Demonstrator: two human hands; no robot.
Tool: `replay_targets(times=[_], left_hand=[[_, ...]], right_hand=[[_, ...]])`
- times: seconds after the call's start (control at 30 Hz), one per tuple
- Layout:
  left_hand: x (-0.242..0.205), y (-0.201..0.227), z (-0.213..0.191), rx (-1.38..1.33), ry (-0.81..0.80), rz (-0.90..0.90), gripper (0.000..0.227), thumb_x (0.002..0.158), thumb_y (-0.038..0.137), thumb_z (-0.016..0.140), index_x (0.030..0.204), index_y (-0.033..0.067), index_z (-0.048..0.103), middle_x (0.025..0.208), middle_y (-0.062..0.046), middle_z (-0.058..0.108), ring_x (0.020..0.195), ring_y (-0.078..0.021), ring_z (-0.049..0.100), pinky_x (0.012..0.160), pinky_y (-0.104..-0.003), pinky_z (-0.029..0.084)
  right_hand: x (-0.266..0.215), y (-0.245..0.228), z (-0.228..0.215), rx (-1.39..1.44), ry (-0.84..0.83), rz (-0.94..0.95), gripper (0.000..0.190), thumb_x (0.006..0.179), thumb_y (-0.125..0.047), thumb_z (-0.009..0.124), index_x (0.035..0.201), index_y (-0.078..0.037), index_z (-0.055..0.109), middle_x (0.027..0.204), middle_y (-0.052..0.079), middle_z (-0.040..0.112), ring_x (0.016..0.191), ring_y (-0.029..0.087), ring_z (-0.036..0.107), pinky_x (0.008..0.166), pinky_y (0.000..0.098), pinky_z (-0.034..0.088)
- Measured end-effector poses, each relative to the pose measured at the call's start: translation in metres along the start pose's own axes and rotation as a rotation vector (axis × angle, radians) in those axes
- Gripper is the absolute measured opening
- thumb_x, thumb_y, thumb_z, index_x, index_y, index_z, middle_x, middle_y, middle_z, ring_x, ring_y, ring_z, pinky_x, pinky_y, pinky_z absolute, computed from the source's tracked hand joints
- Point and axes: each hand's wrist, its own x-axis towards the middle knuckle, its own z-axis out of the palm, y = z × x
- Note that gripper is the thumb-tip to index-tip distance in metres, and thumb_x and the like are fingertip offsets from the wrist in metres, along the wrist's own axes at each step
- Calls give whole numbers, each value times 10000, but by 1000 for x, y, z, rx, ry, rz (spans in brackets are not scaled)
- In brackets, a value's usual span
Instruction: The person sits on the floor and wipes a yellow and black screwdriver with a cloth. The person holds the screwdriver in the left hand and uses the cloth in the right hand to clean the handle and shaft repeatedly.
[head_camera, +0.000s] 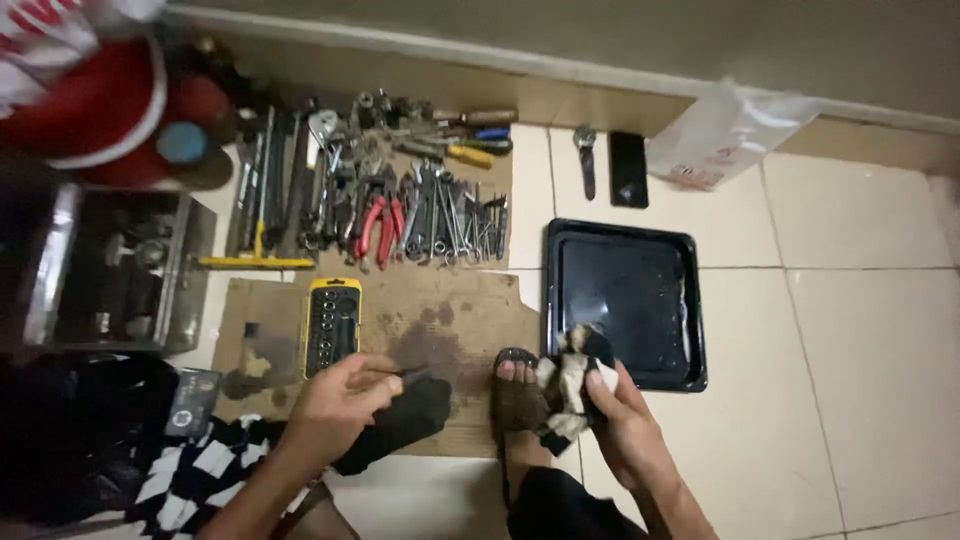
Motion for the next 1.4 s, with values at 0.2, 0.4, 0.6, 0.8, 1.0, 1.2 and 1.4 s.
replay_targets(times=[0.2,0.4,0.6,0.8,1.0,1.2,1.4], left_hand=[[-130,87,-12,64,-149,191,246,935,151,689,1170,87,724,982,-81,785,830,-171,718,580,-265,524],[-232,117,-10,-91,-103,330,271,902,-13,691,1166,34,724,938,-144,806,691,-211,660,593,-292,504],[-270,98,-8,402,246,602,261,831,417,690,1036,291,789,814,30,790,680,-157,608,640,-307,431],[-252,55,-16,58,-113,657,408,829,317,694,1209,177,750,1185,-39,824,1020,-183,788,904,-319,631],[-225,23,-4,788,698,1769,399,846,412,848,880,105,596,776,-55,589,608,-214,574,526,-363,463],[-226,13,8,781,632,1901,368,862,319,856,924,61,602,866,-103,654,703,-220,657,664,-356,584],[-268,42,4,207,-153,534,219,1022,309,532,921,139,628,695,-1,526,550,-113,449,488,-281,351]], right_hand=[[-66,-73,40,-474,-707,-436,566,953,-329,570,1466,-99,501,1215,81,691,989,175,669,771,326,563],[-166,-121,79,-1016,-1073,-1059,463,977,-342,602,1381,-130,522,1437,169,563,1344,300,576,1100,441,432],[-198,-130,76,-1225,-870,-1645,411,917,-28,571,1324,-76,539,1158,180,589,1018,326,657,842,386,537],[-213,-97,61,-1272,-771,-1896,531,827,115,477,1330,-47,530,1134,216,563,857,322,633,631,385,542],[-225,-81,59,-998,-682,-587,561,852,9,675,1347,-209,525,753,147,806,443,152,565,330,324,522],[-202,-88,43,-656,-968,-187,362,800,0,735,1134,-6,596,800,164,644,577,230,598,454,315,503],[-223,-98,54,-1310,-678,-920,516,753,94,718,1209,-136,646,1182,44,793,1042,205,818,888,322,727]])
